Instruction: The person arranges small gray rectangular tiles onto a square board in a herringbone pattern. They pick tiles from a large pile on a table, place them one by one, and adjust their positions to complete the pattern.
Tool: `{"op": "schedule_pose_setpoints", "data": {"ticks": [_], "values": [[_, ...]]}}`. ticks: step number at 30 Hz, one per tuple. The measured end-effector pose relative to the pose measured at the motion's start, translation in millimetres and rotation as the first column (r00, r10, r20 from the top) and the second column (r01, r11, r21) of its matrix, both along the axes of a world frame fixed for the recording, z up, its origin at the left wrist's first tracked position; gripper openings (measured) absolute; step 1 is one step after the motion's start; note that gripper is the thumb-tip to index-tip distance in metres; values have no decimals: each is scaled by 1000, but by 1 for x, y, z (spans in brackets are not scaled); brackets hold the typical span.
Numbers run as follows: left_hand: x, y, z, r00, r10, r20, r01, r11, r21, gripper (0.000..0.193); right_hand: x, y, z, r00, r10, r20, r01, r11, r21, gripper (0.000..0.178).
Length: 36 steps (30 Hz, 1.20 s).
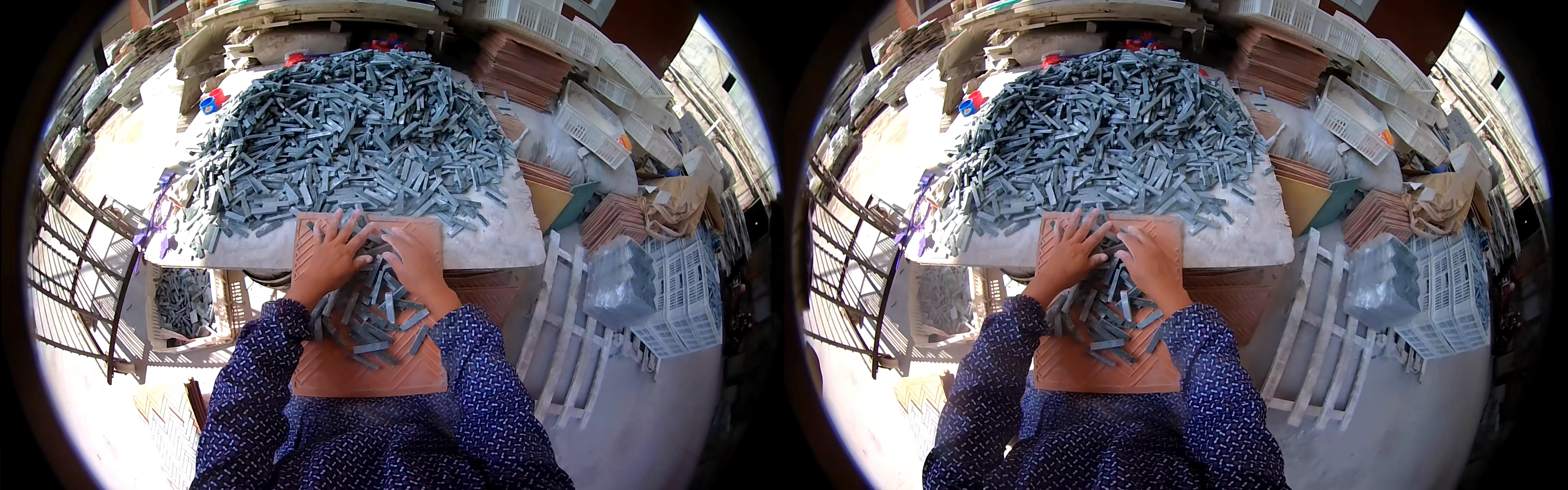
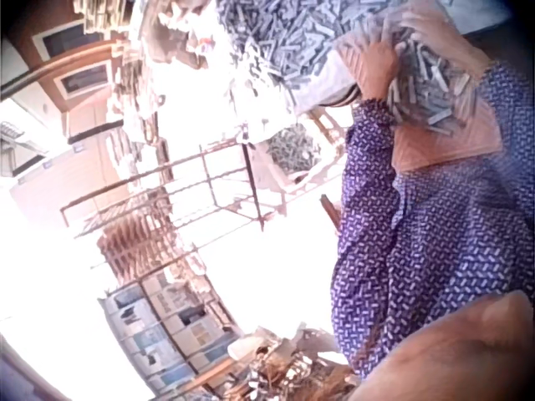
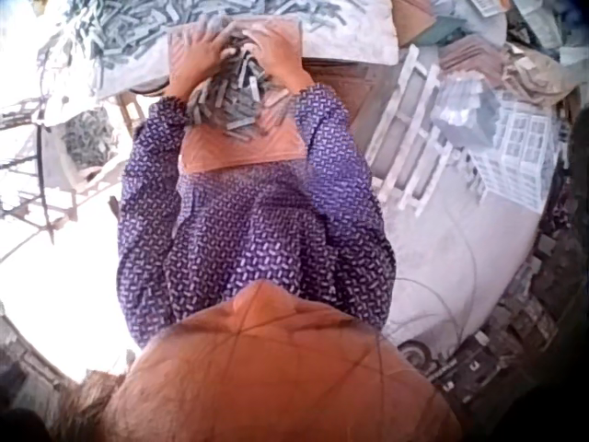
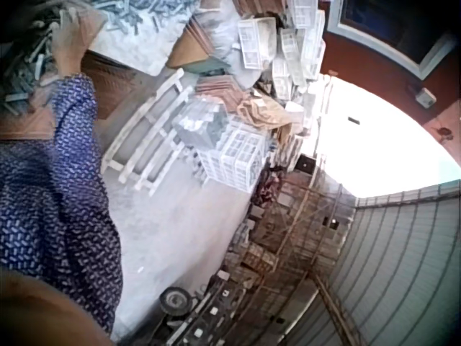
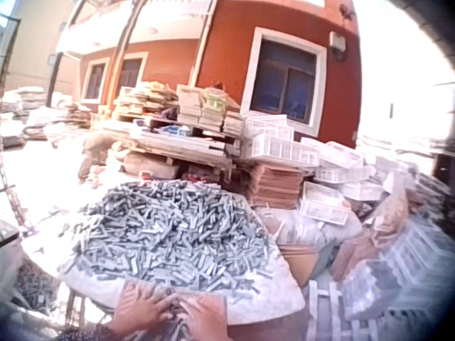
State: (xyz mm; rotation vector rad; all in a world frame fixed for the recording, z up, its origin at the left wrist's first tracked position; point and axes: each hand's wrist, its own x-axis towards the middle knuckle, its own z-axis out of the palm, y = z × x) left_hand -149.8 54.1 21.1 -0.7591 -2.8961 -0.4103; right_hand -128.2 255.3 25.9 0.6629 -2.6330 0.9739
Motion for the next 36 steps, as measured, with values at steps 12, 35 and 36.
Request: {"op": "schedule_pose_setpoints", "data": {"ticks": [12, 35, 36], "values": [[193, -44, -26, 997, 49, 55, -67, 908, 415, 46, 176, 63, -33, 946, -112, 304, 194, 947, -255, 28], [183, -20, -8, 993, 113, 29, -117, 950, 289, 43, 219, 57, -28, 847, -362, 390, 440, 889, -130, 17], [184, -16, -5, 997, 79, 3, -77, 962, 262, 49, 223, 60, -37, 842, -392, 372, 471, 869, -151, 17]]}}
